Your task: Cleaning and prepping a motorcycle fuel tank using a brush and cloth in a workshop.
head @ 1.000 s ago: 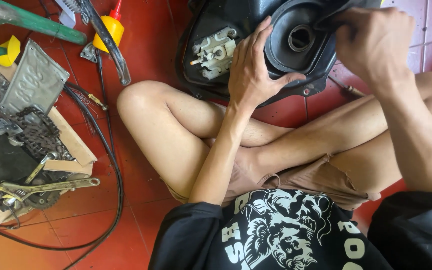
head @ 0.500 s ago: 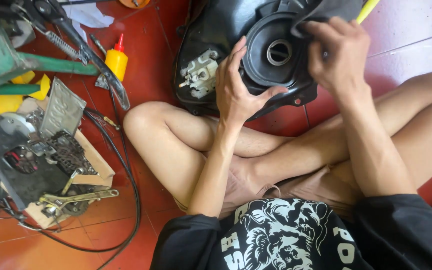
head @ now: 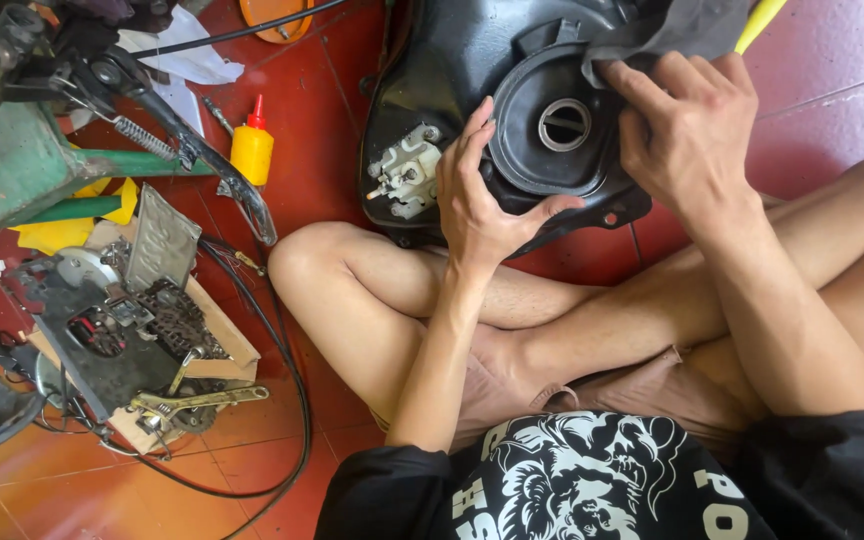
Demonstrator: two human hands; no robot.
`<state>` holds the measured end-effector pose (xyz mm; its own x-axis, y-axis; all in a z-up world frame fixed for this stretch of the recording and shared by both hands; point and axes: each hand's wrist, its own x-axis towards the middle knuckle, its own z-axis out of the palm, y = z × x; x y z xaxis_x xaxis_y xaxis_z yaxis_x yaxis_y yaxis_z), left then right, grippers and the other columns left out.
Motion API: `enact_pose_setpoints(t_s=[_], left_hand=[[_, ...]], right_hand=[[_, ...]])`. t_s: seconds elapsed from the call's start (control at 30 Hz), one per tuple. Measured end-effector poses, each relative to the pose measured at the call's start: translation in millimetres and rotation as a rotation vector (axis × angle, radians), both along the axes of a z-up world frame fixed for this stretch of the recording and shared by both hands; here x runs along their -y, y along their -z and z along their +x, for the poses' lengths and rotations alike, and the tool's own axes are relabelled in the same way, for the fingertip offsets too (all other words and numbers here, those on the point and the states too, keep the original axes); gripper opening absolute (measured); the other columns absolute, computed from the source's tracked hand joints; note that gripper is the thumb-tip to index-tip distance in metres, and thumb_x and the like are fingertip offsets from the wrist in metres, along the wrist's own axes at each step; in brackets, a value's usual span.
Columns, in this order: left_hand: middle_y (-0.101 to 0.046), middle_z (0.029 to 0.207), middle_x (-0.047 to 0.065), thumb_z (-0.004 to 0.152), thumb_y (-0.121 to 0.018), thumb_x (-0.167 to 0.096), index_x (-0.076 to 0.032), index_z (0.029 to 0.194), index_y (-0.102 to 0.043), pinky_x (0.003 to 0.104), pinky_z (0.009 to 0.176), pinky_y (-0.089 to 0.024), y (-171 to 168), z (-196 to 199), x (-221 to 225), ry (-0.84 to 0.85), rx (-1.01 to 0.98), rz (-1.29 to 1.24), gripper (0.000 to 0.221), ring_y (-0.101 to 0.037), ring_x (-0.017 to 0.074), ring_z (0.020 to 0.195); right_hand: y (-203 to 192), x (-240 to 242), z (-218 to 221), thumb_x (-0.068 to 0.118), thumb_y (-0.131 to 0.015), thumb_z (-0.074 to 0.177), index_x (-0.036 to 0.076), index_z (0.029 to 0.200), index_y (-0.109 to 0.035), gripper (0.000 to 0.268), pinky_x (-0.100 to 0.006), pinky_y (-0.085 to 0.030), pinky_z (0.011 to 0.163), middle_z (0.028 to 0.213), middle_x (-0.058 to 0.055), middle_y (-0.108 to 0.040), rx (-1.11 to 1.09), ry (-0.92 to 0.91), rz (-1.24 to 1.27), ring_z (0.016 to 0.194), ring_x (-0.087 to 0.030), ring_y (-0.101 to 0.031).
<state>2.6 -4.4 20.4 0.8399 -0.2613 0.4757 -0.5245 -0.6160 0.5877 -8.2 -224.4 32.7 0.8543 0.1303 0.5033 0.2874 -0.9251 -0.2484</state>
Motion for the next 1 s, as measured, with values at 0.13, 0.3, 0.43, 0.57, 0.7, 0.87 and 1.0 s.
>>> enact_pose_setpoints(t_s=[0.13, 0.3, 0.43, 0.57, 0.7, 0.87, 1.0], left_hand=[[-0.053, 0.149, 0.017, 0.069, -0.088, -0.065, -0.005, 0.141, -0.037, 0.045, 0.116, -0.053, 0, -1, 1, -0.006, 0.003, 0.002, 0.107, -0.066, 0.0343, 0.13], [-0.053, 0.149, 0.018, 0.068, -0.088, -0.067, -0.005, 0.139, -0.039, 0.044, 0.116, -0.052, 2, 1, 3, -0.018, 0.011, 0.012, 0.107, -0.066, 0.0348, 0.128], [-0.055, 0.147, 0.017, 0.067, -0.089, -0.065, -0.005, 0.138, -0.04, 0.045, 0.118, -0.052, 2, 2, 4, -0.023, 0.005, -0.001, 0.105, -0.066, 0.0339, 0.129], [-0.057, 0.145, 0.019, 0.065, -0.09, -0.064, -0.005, 0.135, -0.041, 0.044, 0.115, -0.053, 1, 3, 3, -0.022, 0.011, 0.005, 0.105, -0.068, 0.0338, 0.126], [-0.056, 0.146, 0.018, 0.066, -0.089, -0.066, -0.005, 0.135, -0.041, 0.044, 0.115, -0.053, -1, 3, 3, -0.017, 0.008, 0.012, 0.104, -0.067, 0.0343, 0.127], [-0.055, 0.146, 0.019, 0.066, -0.089, -0.064, -0.004, 0.132, -0.043, 0.045, 0.116, -0.052, -2, 3, 4, -0.02, 0.003, 0.007, 0.101, -0.067, 0.0348, 0.128], [-0.055, 0.146, 0.019, 0.065, -0.09, -0.064, -0.004, 0.133, -0.042, 0.044, 0.116, -0.052, -2, 3, 4, -0.019, 0.01, -0.003, 0.102, -0.066, 0.0347, 0.128]], right_hand=[[0, -4, 7, 0.005, -0.078, 0.089, 0.012, 0.134, -0.087, 0.046, -0.036, -0.042, 0.086, 0.096, -0.005, -0.056, 0.018, 0.019, -0.058, 0.082, -0.022, -0.048], [-3, -25, 22, 0.008, -0.08, 0.092, 0.009, 0.125, -0.08, 0.033, -0.043, -0.036, 0.095, 0.107, -0.01, -0.057, 0.029, 0.017, -0.075, 0.095, -0.026, -0.046], [-9, -26, 27, 0.012, -0.084, 0.106, 0.011, 0.12, -0.08, 0.014, -0.043, -0.036, 0.099, 0.109, -0.006, -0.063, 0.056, 0.033, -0.081, 0.1, -0.026, -0.053], [-8, -15, 23, 0.009, -0.082, 0.109, 0.011, 0.123, -0.086, 0.014, -0.039, -0.037, 0.103, 0.113, -0.003, -0.071, 0.088, 0.043, -0.093, 0.101, -0.023, -0.058], [-2, -23, 31, 0.007, -0.083, 0.099, 0.009, 0.118, -0.084, 0.019, -0.039, -0.038, 0.101, 0.108, -0.005, -0.066, 0.085, 0.006, -0.075, 0.097, -0.024, -0.054], [-6, -25, 42, 0.001, -0.081, 0.101, 0.001, 0.112, -0.085, 0.012, -0.044, -0.035, 0.11, 0.111, -0.009, -0.07, 0.074, -0.142, 0.106, 0.103, -0.028, -0.057], [2, -22, 42, 0.001, -0.084, 0.102, 0.001, 0.119, -0.09, 0.017, -0.047, -0.029, 0.112, 0.108, -0.007, -0.07, 0.022, -0.216, 0.164, 0.104, -0.027, -0.056]])
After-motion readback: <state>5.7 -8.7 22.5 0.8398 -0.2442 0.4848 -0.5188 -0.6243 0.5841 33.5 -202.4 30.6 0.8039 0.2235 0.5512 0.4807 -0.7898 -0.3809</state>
